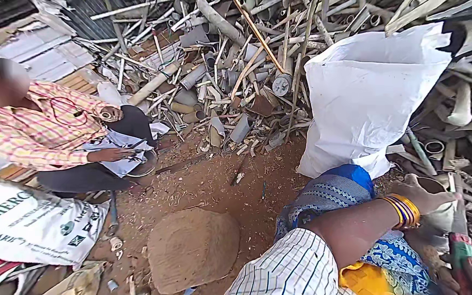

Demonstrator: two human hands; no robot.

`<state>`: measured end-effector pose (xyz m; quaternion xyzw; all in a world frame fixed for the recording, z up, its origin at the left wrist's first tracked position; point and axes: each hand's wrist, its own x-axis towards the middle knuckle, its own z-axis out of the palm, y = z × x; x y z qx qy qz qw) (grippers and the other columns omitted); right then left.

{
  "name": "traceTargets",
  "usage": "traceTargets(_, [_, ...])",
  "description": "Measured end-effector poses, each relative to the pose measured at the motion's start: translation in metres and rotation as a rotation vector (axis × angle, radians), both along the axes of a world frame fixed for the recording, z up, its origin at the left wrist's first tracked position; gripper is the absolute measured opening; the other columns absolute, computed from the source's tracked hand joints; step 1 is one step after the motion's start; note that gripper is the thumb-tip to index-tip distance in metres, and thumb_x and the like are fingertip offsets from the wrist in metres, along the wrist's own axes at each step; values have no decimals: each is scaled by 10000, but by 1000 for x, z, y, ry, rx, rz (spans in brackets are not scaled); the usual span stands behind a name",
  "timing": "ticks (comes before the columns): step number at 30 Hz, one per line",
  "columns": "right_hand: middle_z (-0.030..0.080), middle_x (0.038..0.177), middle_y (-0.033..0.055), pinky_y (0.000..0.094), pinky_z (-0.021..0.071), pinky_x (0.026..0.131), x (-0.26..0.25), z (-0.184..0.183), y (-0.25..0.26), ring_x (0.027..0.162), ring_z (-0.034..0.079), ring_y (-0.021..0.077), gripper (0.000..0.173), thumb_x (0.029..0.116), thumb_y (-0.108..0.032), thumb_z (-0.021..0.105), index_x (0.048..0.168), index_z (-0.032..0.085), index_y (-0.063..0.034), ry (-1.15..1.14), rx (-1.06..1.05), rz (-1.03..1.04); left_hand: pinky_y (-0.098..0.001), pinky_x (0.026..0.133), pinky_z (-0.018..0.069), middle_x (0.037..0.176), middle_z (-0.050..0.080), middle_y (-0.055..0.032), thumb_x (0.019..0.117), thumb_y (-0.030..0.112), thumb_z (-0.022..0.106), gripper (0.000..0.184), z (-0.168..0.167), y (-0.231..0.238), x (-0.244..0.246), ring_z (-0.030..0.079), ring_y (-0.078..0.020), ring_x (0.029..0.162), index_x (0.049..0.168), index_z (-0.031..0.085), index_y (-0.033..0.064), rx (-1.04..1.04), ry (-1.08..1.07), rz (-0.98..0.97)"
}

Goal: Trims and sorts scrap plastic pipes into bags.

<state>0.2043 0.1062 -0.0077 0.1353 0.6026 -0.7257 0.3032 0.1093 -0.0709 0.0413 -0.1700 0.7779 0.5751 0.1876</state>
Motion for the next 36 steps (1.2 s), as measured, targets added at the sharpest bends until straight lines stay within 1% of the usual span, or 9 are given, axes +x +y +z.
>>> traceTargets(3, [463,521,-63,164,336,309,8,-10,-9,335,376,9,474,1135,-414,160,1017,515,-123,-61,-28,-168,-549,1168,371,1525,423,-333,979,497,665,856,-28,5,-14,450,-432,1418,1576,311,-4,-24,-14,62])
traceTargets(6, [422,533,-44,177,315,328,4,2,-13,353,361,30,442,1132,-455,243,980,481,-115,-271,4,-365,-580,1123,405,1490,469,-317,977,534,648,842,-45,9,-24,490,-439,1373,1585,307,63,-70,-18,70])
traceTargets(10, [427,570,-17,187,356,345,20,21,-15,372,384,55,417,1144,-386,223,1102,489,-68,-227,-44,-167,-606,1029,472,1503,433,-321,988,498,651,796,-62,9,-33,515,-464,1317,1586,293,113,0,-22,158])
traceTargets(14, [403,579,-17,193,326,348,8,15,-10,376,363,62,425,1132,-442,256,1044,472,-86,-356,-59,-321,-628,1016,472,1459,473,-316,1020,440,626,722,-56,9,-33,510,-459,1319,1564,310,85,53,-14,207])
traceTargets(18, [417,592,-23,179,341,360,15,27,-2,390,381,50,385,1139,-407,258,1103,476,-91,-285,-122,-117,-639,1029,464,1473,463,-310,1041,379,606,669,-55,10,-35,491,-458,1342,1558,319,65,35,-4,230])
traceTargets(22, [396,590,-19,191,321,358,5,18,2,385,358,57,420,1132,-443,273,1062,476,-82,-389,-97,-290,-645,1013,456,1490,451,-289,1049,343,597,638,-50,15,-32,485,-444,1340,1562,318,86,57,0,240])
traceTargets(25, [424,607,-27,171,324,366,9,27,5,391,361,39,406,1130,-445,269,1094,477,-98,-329,-137,-110,-629,1003,468,1496,447,-280,1049,328,594,626,-49,17,-32,489,-432,1338,1559,316,94,68,11,260])
traceTargets(29, [401,595,-13,192,320,362,-1,12,5,388,359,59,407,1130,-445,286,1060,458,-83,-408,-114,-337,-632,1001,476,1490,457,-281,1048,404,585,654,-45,22,-30,500,-440,1336,1558,313,99,39,13,258])
traceTargets(36, [412,607,-15,180,327,364,-1,11,12,393,370,50,347,1135,-395,314,1065,454,-86,-383,-149,-399,-650,1005,464,1527,415,-281,1050,391,585,674,-44,25,-34,475,-449,1359,1574,281,96,17,4,241])
